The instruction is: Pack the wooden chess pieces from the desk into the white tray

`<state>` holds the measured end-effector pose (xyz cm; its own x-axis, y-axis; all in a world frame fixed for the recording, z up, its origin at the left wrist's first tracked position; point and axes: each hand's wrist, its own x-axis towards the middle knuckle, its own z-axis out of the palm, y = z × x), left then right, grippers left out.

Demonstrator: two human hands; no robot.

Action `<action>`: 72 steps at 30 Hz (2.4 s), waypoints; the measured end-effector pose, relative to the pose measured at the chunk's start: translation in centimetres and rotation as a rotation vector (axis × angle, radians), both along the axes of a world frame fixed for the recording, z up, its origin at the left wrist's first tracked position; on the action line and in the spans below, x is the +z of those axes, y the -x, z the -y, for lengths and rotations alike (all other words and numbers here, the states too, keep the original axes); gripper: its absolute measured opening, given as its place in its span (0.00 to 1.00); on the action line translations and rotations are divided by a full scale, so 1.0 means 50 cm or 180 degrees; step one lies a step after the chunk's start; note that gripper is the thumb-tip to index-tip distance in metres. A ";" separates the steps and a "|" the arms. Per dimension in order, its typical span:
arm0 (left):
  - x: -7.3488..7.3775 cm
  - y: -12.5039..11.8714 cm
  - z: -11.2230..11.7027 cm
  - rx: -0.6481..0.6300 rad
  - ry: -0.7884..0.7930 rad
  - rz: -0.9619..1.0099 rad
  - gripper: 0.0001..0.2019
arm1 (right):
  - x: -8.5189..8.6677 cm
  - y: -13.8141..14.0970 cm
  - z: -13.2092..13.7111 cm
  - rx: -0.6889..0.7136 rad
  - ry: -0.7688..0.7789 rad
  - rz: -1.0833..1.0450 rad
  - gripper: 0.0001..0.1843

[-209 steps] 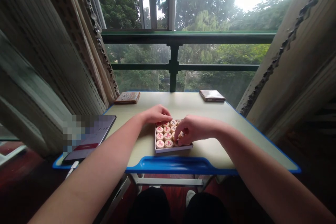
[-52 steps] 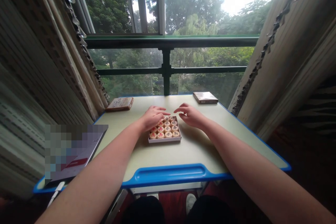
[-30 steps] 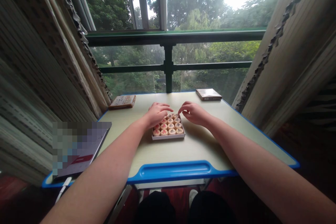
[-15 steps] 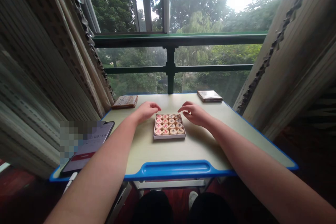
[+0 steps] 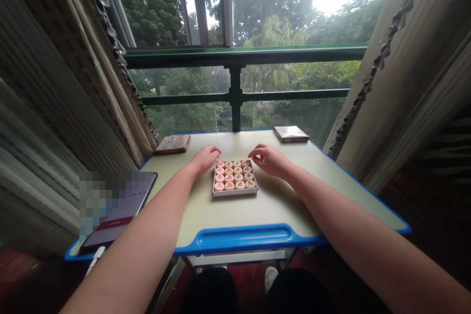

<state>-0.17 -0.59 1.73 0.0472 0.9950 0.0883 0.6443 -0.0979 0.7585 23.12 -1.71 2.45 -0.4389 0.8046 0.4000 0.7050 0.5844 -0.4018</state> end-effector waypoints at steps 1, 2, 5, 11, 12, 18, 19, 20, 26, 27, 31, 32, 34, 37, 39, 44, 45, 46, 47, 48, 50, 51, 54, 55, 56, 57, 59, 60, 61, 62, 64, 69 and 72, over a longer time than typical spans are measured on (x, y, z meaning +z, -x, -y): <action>0.000 0.001 -0.003 0.0108 -0.0079 -0.0009 0.14 | 0.002 -0.001 0.001 -0.0044 0.0091 -0.0034 0.11; 0.001 0.002 -0.006 0.0199 -0.0149 -0.0029 0.15 | 0.004 -0.002 0.003 -0.0017 0.0218 -0.0074 0.11; 0.005 0.003 -0.010 0.0272 -0.0282 -0.0049 0.15 | 0.013 -0.009 0.015 0.0406 0.0844 -0.0170 0.22; 0.018 -0.004 0.023 -0.0191 0.0319 0.0378 0.16 | 0.024 -0.013 0.044 0.0988 0.1558 0.0151 0.60; 0.021 -0.001 0.032 -0.0423 0.0486 0.0446 0.18 | 0.025 -0.012 0.047 0.0954 0.1517 0.0233 0.62; 0.039 0.032 0.062 -0.1744 0.1225 0.0096 0.53 | 0.023 -0.012 0.046 0.0876 0.1387 0.0348 0.62; 0.040 0.035 0.063 -0.1826 0.1258 0.0018 0.57 | 0.022 -0.013 0.046 0.0876 0.1354 0.0362 0.61; 0.040 0.035 0.063 -0.1869 0.1270 -0.0033 0.58 | 0.021 -0.014 0.045 0.0871 0.1331 0.0388 0.60; 0.047 0.018 0.068 -0.1796 0.1344 0.0213 0.48 | 0.025 -0.014 0.044 0.0806 0.1379 0.0627 0.62; 0.048 0.017 0.069 -0.1760 0.1354 0.0240 0.47 | 0.025 -0.014 0.043 0.0824 0.1368 0.0659 0.62; 0.050 0.020 0.072 -0.1826 0.1362 -0.0083 0.56 | 0.021 -0.023 0.036 0.0915 0.1368 0.0787 0.65; 0.050 0.022 0.072 -0.1888 0.1374 -0.0145 0.59 | 0.020 -0.025 0.035 0.0922 0.1390 0.0807 0.66; 0.052 0.026 0.073 -0.1987 0.1421 -0.0193 0.63 | 0.020 -0.028 0.035 0.0877 0.1473 0.0818 0.68; 0.061 0.029 0.076 -0.1987 0.1357 -0.0609 0.64 | 0.026 -0.028 0.038 0.0722 0.1656 0.0772 0.70; 0.069 0.028 0.080 -0.1922 0.1192 -0.1251 0.66 | 0.032 -0.025 0.042 0.0657 0.1739 0.0803 0.71; 0.082 0.019 0.091 -0.1760 0.0985 -0.2079 0.70 | 0.042 -0.019 0.051 0.0570 0.1804 0.1026 0.71; 0.083 0.017 0.092 -0.1741 0.0964 -0.2069 0.70 | 0.043 -0.018 0.051 0.0559 0.1801 0.1022 0.71; 0.084 0.016 0.094 -0.1731 0.0946 -0.2035 0.69 | 0.042 -0.017 0.052 0.0554 0.1792 0.1000 0.71; 0.085 0.016 0.095 -0.1728 0.0929 -0.1988 0.69 | 0.042 -0.017 0.052 0.0552 0.1781 0.0964 0.71; 0.085 0.015 0.095 -0.1725 0.0912 -0.1936 0.69 | 0.040 -0.016 0.052 0.0557 0.1766 0.0920 0.70; 0.086 0.016 0.094 -0.1706 0.0873 -0.1837 0.68 | 0.037 -0.015 0.050 0.0574 0.1701 0.0814 0.69; 0.085 0.017 0.093 -0.1699 0.0858 -0.1798 0.68 | 0.035 -0.015 0.048 0.0581 0.1655 0.0760 0.68; 0.079 0.022 0.085 -0.1664 0.0841 -0.1698 0.67 | 0.028 -0.013 0.042 0.0558 0.1554 0.0666 0.66; 0.076 0.024 0.082 -0.1635 0.0846 -0.1657 0.67 | 0.027 -0.013 0.040 0.0534 0.1534 0.0648 0.66; 0.072 0.026 0.080 -0.1597 0.0851 -0.1595 0.68 | 0.025 -0.012 0.038 0.0513 0.1521 0.0636 0.65; 0.068 0.028 0.077 -0.1564 0.0857 -0.1506 0.68 | 0.025 -0.012 0.037 0.0499 0.1508 0.0625 0.65; 0.061 0.030 0.074 -0.1554 0.0889 -0.1267 0.68 | 0.025 -0.012 0.036 0.0492 0.1480 0.0606 0.64; 0.058 0.031 0.073 -0.1581 0.0910 -0.1133 0.68 | 0.025 -0.012 0.036 0.0495 0.1474 0.0601 0.64; 0.056 0.031 0.072 -0.1604 0.0927 -0.1024 0.68 | 0.026 -0.011 0.036 0.0498 0.1471 0.0601 0.64; 0.054 0.031 0.071 -0.1619 0.0934 -0.0943 0.67 | 0.026 -0.010 0.037 0.0492 0.1468 0.0600 0.64; 0.052 0.030 0.069 -0.1616 0.0921 -0.0868 0.66 | 0.024 -0.008 0.038 0.0465 0.1465 0.0565 0.64; 0.050 0.033 0.067 -0.1597 0.0943 -0.0703 0.66 | 0.016 0.001 0.045 0.0430 0.1492 0.0264 0.67; 0.048 0.038 0.067 -0.1571 0.0995 -0.0551 0.67 | 0.016 0.003 0.047 0.0440 0.1508 0.0230 0.65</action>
<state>-2.07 -3.94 4.12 0.4970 0.8295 -0.2546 0.6962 -0.2060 0.6877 22.96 -4.06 3.26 -0.5675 0.8228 -0.0308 0.6695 0.4393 -0.5989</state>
